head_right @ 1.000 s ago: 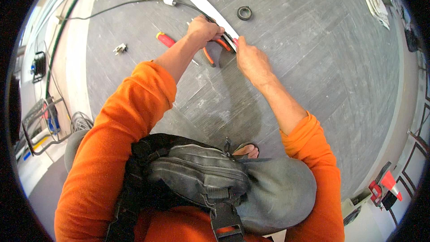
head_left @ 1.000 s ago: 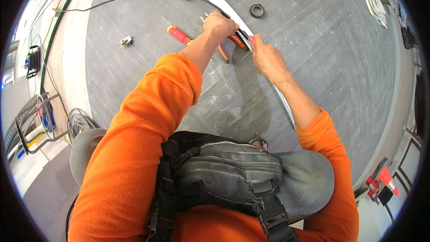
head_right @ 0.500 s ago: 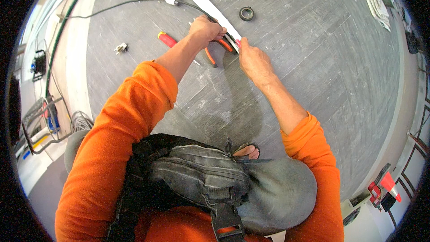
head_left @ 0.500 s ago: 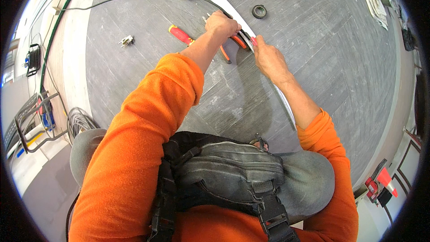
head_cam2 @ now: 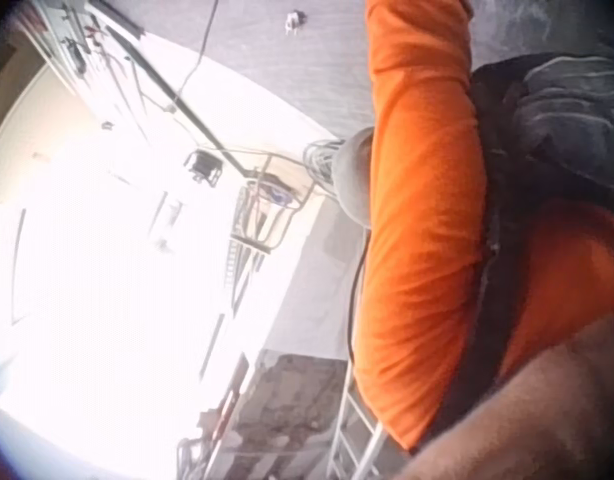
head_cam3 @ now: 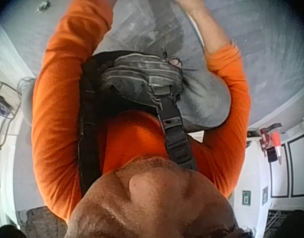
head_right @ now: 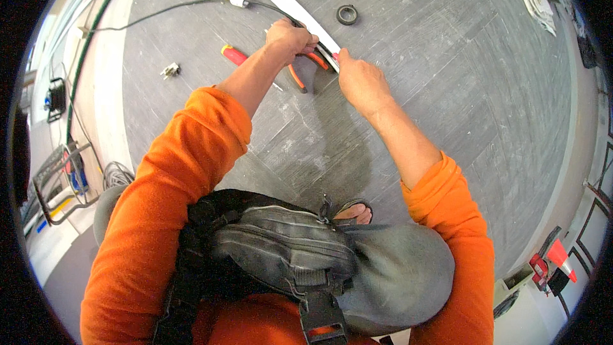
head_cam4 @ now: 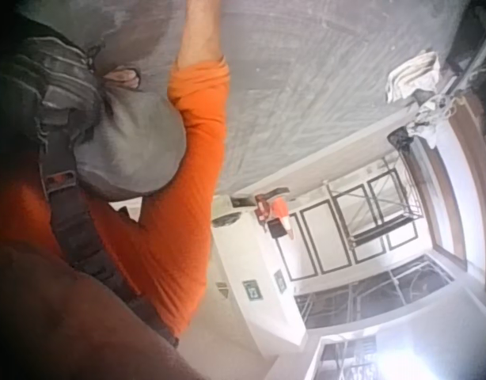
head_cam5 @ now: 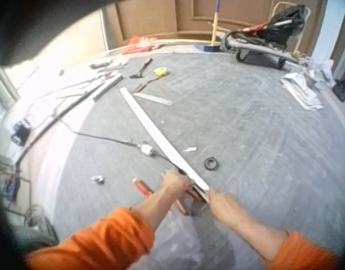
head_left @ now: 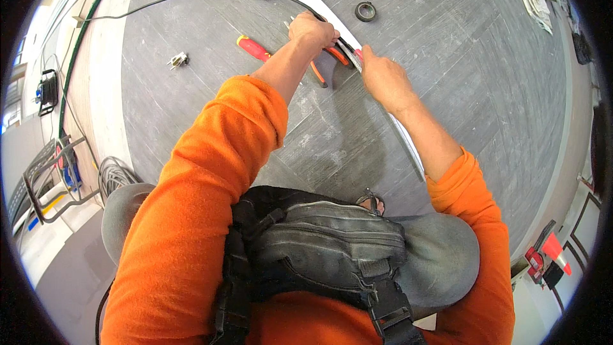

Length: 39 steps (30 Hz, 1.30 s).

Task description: The person sits on the floor and repairs an electrical cord by stripping the outer sheath, twisting the internal wires, and securing them with a screwdriver. They use pliers and a utility knife to prepare the wires and then tighten the connections.

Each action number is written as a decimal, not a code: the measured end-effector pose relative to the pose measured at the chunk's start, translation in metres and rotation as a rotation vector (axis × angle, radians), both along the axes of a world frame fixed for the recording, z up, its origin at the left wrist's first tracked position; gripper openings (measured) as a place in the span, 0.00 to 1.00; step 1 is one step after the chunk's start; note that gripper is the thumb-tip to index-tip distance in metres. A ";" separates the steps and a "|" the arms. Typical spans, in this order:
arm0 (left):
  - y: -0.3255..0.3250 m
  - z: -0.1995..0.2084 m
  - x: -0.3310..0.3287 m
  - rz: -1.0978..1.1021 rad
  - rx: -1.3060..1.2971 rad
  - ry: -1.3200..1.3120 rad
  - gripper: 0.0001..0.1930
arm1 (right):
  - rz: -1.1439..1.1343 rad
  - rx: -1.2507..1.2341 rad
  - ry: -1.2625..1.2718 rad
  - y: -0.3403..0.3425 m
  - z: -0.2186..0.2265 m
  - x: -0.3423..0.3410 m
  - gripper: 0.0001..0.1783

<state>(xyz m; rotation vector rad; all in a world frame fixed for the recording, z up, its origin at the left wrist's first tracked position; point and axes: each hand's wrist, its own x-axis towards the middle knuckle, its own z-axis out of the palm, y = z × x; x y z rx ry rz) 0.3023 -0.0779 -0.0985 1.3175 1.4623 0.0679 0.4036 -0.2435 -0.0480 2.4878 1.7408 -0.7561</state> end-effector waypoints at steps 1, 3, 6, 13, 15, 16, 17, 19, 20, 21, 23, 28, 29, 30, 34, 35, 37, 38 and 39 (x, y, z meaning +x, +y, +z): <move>0.002 0.000 0.001 -0.004 -0.006 -0.005 0.12 | -0.010 -0.005 -0.005 -0.001 -0.001 -0.001 0.09; 0.001 0.004 0.004 -0.007 -0.024 -0.013 0.12 | -0.028 -0.010 -0.006 -0.006 -0.004 0.000 0.10; -0.003 0.008 0.004 0.009 -0.037 -0.026 0.12 | -0.045 -0.001 0.006 -0.013 -0.006 0.003 0.10; -0.001 0.012 0.001 0.032 -0.047 -0.051 0.10 | -0.117 -0.037 0.043 -0.039 -0.008 0.001 0.10; -0.002 0.017 0.002 0.038 -0.099 -0.096 0.09 | -0.135 0.014 0.068 -0.048 -0.014 0.005 0.11; -0.001 0.017 0.000 0.043 -0.136 -0.140 0.09 | -0.137 0.072 0.079 -0.052 -0.019 0.009 0.11; 0.000 0.018 -0.003 0.047 -0.173 -0.183 0.09 | -0.138 0.130 0.090 -0.057 -0.023 0.013 0.12; 0.011 0.018 -0.015 0.019 -0.280 -0.345 0.09 | -0.411 0.226 0.414 -0.069 -0.027 0.021 0.13; 0.005 0.030 -0.016 -0.021 -0.312 -0.382 0.10 | -0.556 0.274 0.576 -0.077 -0.030 0.030 0.14; 0.004 0.046 -0.022 -0.049 -0.339 -0.408 0.11 | -0.599 0.270 0.672 -0.074 -0.020 0.033 0.14; 0.024 0.076 -0.039 -0.164 -0.343 -0.503 0.08 | -0.650 0.243 0.875 -0.057 0.030 0.031 0.15; 0.054 0.197 -0.092 -0.338 -0.251 -0.597 0.15 | -0.398 0.270 0.988 0.013 0.178 -0.019 0.18; 0.058 0.212 -0.109 -0.402 -0.216 -0.605 0.15 | -0.361 0.260 0.987 0.023 0.192 -0.031 0.18; 0.052 0.234 -0.128 -0.380 -0.187 -0.629 0.16 | -0.323 0.254 0.979 0.033 0.207 -0.043 0.17; 0.034 0.250 -0.199 -0.253 -0.155 -0.771 0.18 | -0.183 0.160 0.957 0.058 0.239 -0.094 0.15; 0.031 0.254 -0.210 -0.209 -0.168 -0.797 0.18 | -0.149 0.115 0.938 0.060 0.244 -0.106 0.14; 0.032 0.253 -0.222 -0.191 -0.138 -0.813 0.19 | -0.173 0.125 0.944 0.061 0.235 -0.123 0.13; 0.032 0.252 -0.226 -0.185 -0.123 -0.820 0.19 | -0.184 0.138 0.924 0.062 0.231 -0.130 0.13; 0.033 0.252 -0.229 -0.181 -0.118 -0.820 0.19 | -0.200 0.156 0.900 0.062 0.231 -0.137 0.13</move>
